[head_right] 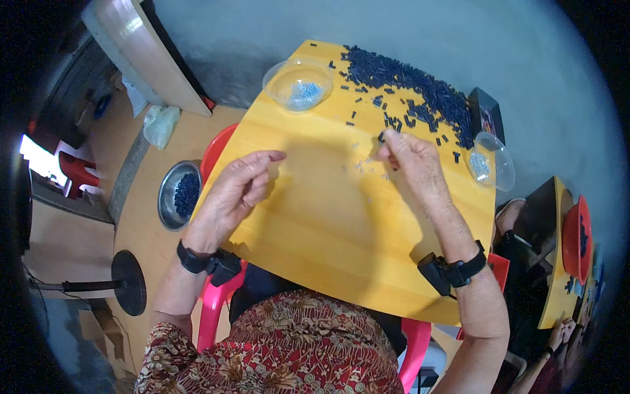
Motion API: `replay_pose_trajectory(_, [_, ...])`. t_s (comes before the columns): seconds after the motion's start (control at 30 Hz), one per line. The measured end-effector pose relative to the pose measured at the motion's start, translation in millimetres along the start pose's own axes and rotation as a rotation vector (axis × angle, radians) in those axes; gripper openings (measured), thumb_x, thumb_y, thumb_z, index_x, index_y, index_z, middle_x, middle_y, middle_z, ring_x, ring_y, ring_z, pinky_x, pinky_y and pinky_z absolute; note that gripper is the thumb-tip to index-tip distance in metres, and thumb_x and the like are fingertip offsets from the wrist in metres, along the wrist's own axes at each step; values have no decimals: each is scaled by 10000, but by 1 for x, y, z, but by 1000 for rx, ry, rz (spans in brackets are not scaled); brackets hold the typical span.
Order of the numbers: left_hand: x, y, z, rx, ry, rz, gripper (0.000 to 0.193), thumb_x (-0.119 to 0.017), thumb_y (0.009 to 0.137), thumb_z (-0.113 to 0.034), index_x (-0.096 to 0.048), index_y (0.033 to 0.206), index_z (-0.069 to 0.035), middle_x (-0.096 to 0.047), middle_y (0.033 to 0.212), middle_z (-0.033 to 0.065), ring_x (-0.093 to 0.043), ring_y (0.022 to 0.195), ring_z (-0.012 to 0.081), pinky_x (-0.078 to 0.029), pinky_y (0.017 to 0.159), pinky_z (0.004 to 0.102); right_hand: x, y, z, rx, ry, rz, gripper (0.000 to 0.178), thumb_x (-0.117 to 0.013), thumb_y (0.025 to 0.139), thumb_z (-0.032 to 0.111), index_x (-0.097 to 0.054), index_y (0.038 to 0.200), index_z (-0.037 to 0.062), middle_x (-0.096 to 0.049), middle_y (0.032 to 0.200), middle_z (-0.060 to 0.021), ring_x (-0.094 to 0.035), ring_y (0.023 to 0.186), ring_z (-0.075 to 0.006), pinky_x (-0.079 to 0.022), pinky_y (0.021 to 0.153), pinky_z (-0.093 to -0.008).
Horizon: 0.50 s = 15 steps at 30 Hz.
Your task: Sorting small black plastic or rubber industrial components on a wooden table into different containers.
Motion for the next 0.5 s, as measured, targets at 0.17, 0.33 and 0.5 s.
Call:
replay_pose_trajectory(0.17, [-6, -23, -27, -110, 37, 3, 334, -542, 988, -206, -552, 1213, 41, -365, 659, -73, -294, 514, 13, -244, 437, 165, 8, -52, 30, 66, -115, 62, 298, -569, 959, 249, -643, 791, 15, -650, 791, -6, -563, 745, -66, -461, 729, -239])
replay_pose_trajectory(0.33, [-7, -40, -30, -138, 71, 47, 346, -555, 982, -207, -549, 1218, 47, -361, 648, -74, -305, 529, 13, -258, 453, 165, 6, -143, 30, -163, -56, 558, 126, -638, 910, 97, -692, 971, 1, -703, 879, -36, -629, 831, -97, -493, 754, -247])
replay_pose_trajectory(0.5, [-2, -57, -26, -106, 34, 51, 352, -549, 983, -193, -527, 1230, 58, -338, 653, -66, -281, 494, 13, -247, 430, 157, 8, -205, 0, -415, -20, 632, 195, -662, 918, 169, -689, 1029, 11, -700, 879, -45, -608, 818, -80, -493, 744, -242])
Point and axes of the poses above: each hand's wrist, its own y-axis towards the middle knuckle, its own x-axis out of the back of the hand, z = x × y, the point moved 2 cm from there along y, towards the middle knuckle
